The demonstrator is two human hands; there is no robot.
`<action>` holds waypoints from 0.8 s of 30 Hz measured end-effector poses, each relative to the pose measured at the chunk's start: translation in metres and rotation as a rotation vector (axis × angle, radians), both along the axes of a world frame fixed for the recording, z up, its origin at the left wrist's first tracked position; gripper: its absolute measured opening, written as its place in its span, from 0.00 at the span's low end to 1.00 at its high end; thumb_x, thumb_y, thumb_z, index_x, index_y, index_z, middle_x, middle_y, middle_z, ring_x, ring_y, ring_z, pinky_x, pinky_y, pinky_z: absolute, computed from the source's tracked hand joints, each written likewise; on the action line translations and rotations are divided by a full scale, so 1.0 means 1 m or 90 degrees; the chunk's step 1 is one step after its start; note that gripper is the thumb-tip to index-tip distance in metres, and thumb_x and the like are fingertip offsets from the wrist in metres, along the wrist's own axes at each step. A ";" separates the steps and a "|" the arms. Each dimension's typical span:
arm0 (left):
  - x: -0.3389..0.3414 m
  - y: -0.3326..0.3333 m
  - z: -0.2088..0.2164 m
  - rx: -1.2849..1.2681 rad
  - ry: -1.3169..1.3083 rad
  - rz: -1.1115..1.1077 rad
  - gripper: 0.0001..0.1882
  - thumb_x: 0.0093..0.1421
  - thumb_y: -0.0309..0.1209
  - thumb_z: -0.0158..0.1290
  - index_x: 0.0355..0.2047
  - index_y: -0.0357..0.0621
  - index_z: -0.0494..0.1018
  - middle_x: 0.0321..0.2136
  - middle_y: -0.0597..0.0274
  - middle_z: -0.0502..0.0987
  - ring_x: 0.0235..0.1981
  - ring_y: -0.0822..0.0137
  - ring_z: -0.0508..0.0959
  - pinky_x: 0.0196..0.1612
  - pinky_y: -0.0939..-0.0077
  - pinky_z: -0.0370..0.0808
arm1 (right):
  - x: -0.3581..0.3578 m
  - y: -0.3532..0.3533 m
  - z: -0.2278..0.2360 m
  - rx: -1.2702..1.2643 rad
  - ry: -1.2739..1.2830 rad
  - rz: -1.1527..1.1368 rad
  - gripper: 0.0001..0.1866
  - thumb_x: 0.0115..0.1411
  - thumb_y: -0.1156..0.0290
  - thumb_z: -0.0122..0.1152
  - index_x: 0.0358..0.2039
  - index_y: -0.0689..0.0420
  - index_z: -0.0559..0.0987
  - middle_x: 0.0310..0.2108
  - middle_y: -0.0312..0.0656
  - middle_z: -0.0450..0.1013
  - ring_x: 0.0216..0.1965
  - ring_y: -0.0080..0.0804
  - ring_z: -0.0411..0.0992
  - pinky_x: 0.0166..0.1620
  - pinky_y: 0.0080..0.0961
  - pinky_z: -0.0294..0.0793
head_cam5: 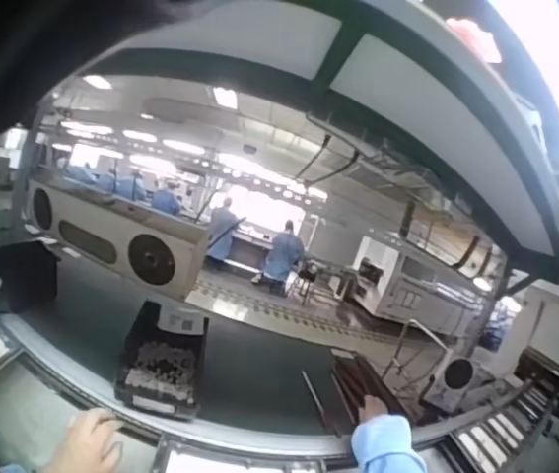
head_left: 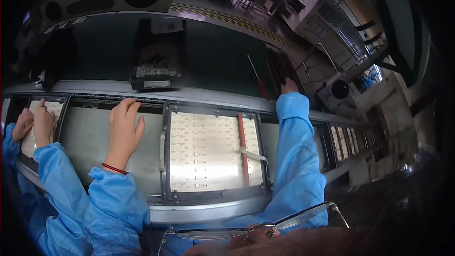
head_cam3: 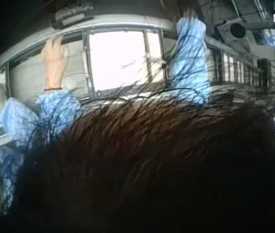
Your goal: The person places small electronic components onto circuit board panels within a fixture and fastens retaining bars over them before sliding the assembly along the conveyor.
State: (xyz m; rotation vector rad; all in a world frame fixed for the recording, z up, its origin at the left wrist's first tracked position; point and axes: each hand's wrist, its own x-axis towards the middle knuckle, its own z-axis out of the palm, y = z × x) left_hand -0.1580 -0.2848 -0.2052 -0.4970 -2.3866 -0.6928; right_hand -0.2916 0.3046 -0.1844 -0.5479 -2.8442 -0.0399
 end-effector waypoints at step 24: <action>-0.012 -0.004 -0.014 -0.029 -0.063 -0.010 0.15 0.54 0.26 0.57 0.44 0.41 0.74 0.48 0.56 0.71 0.47 0.54 0.73 0.53 0.61 0.67 | 0.014 0.023 -0.007 0.025 -0.094 0.003 0.22 0.55 0.59 0.66 0.44 0.62 0.79 0.47 0.55 0.75 0.51 0.52 0.73 0.55 0.41 0.71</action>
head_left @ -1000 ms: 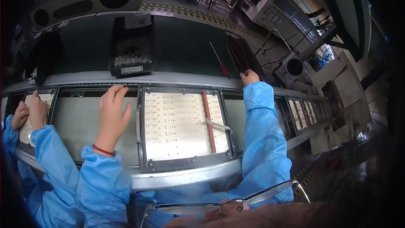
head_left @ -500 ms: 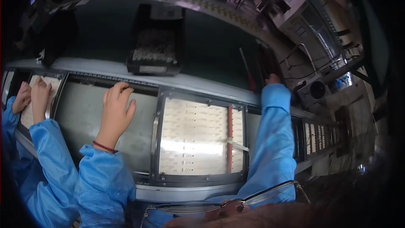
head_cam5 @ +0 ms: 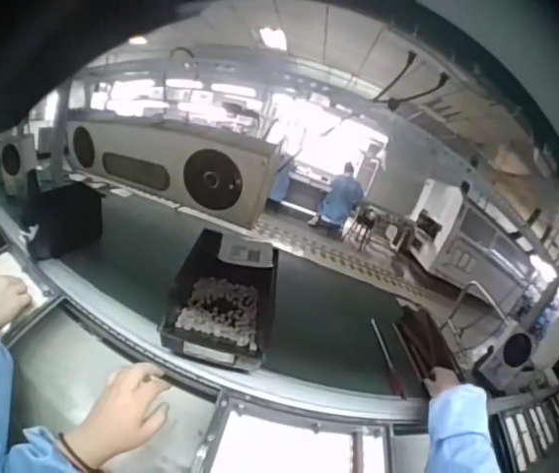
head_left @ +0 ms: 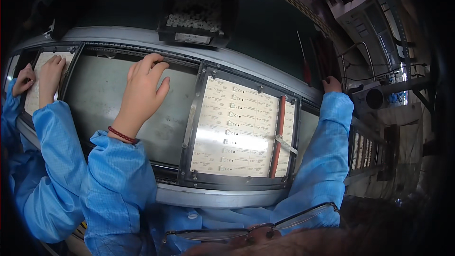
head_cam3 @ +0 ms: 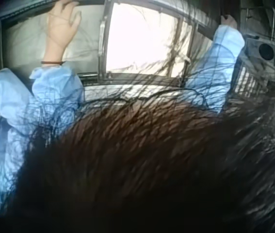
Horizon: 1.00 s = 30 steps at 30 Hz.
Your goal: The person places small electronic components onto circuit board panels within a fixture and fastens retaining bars over them before sliding the assembly along the conveyor.
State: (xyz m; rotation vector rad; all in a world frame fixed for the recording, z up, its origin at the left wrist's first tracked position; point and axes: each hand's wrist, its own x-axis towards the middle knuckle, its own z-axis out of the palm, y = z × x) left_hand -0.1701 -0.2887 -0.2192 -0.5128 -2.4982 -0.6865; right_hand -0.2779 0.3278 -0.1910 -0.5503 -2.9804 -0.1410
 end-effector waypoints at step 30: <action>0.015 0.017 -0.001 0.105 0.045 -0.130 0.11 0.54 0.27 0.56 0.38 0.39 0.76 0.43 0.58 0.73 0.47 0.57 0.74 0.53 0.60 0.66 | 0.234 -0.369 0.021 -0.425 0.160 0.224 0.32 0.55 0.77 0.58 0.62 0.58 0.64 0.17 0.36 0.66 0.19 0.25 0.66 0.26 0.24 0.68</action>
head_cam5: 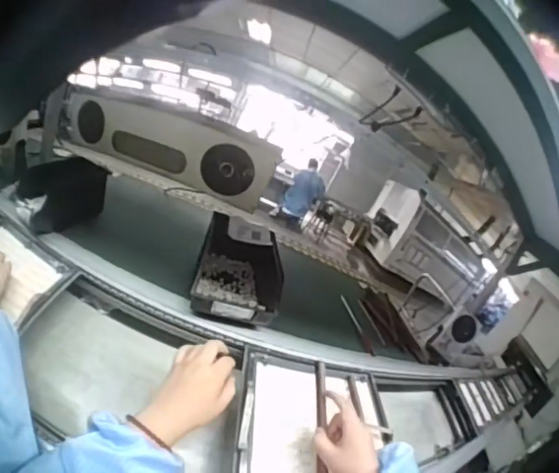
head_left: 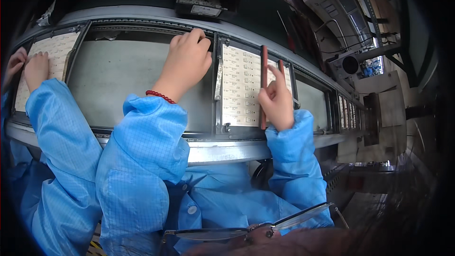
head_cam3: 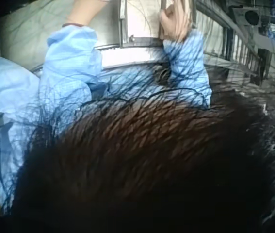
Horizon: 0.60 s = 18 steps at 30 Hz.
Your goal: The person places small electronic components onto circuit board panels within a fixture and fastens retaining bars over them before sliding the assembly along the conveyor.
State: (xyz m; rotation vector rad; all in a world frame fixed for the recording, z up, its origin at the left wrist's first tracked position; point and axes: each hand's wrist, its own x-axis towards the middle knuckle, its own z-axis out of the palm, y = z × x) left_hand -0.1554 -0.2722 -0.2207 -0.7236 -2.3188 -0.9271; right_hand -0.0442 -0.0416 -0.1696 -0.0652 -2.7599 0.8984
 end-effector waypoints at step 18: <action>0.000 -0.005 -0.003 0.004 0.010 0.003 0.08 0.54 0.28 0.55 0.34 0.40 0.76 0.39 0.58 0.74 0.44 0.56 0.74 0.51 0.59 0.67 | -0.019 -0.011 -0.028 0.052 -0.065 0.018 0.34 0.53 0.75 0.58 0.63 0.59 0.67 0.17 0.35 0.63 0.20 0.24 0.65 0.28 0.26 0.68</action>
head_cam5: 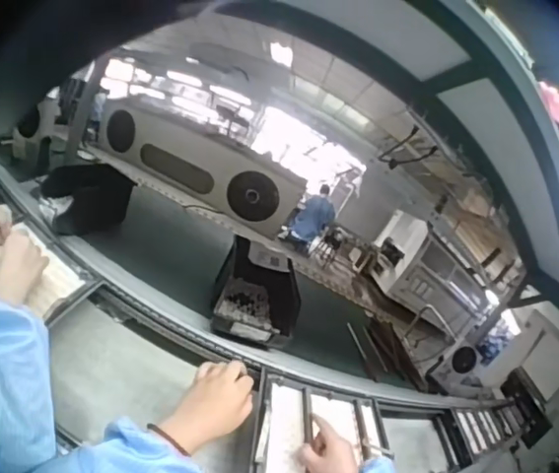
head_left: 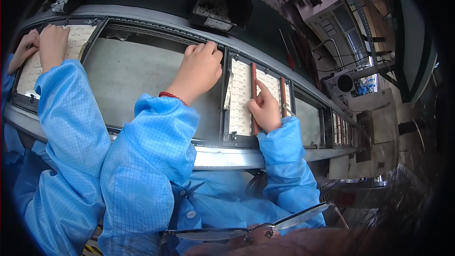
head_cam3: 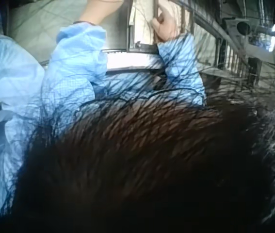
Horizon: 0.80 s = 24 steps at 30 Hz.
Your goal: The person places small electronic components onto circuit board panels within a fixture and fastens retaining bars over them before sliding the assembly along the conveyor.
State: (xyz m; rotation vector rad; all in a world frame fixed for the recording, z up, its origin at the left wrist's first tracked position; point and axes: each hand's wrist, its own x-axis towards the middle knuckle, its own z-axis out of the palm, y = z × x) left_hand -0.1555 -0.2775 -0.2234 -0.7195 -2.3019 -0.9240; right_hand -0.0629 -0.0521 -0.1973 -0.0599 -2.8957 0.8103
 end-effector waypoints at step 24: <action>0.046 0.009 0.021 -0.264 -0.090 -0.261 0.13 0.44 0.40 0.62 0.25 0.43 0.81 0.25 0.51 0.80 0.34 0.52 0.81 0.43 0.58 0.72 | -0.013 0.025 -0.037 -0.192 0.079 0.025 0.37 0.49 0.76 0.58 0.62 0.60 0.63 0.20 0.41 0.71 0.24 0.32 0.72 0.29 0.30 0.72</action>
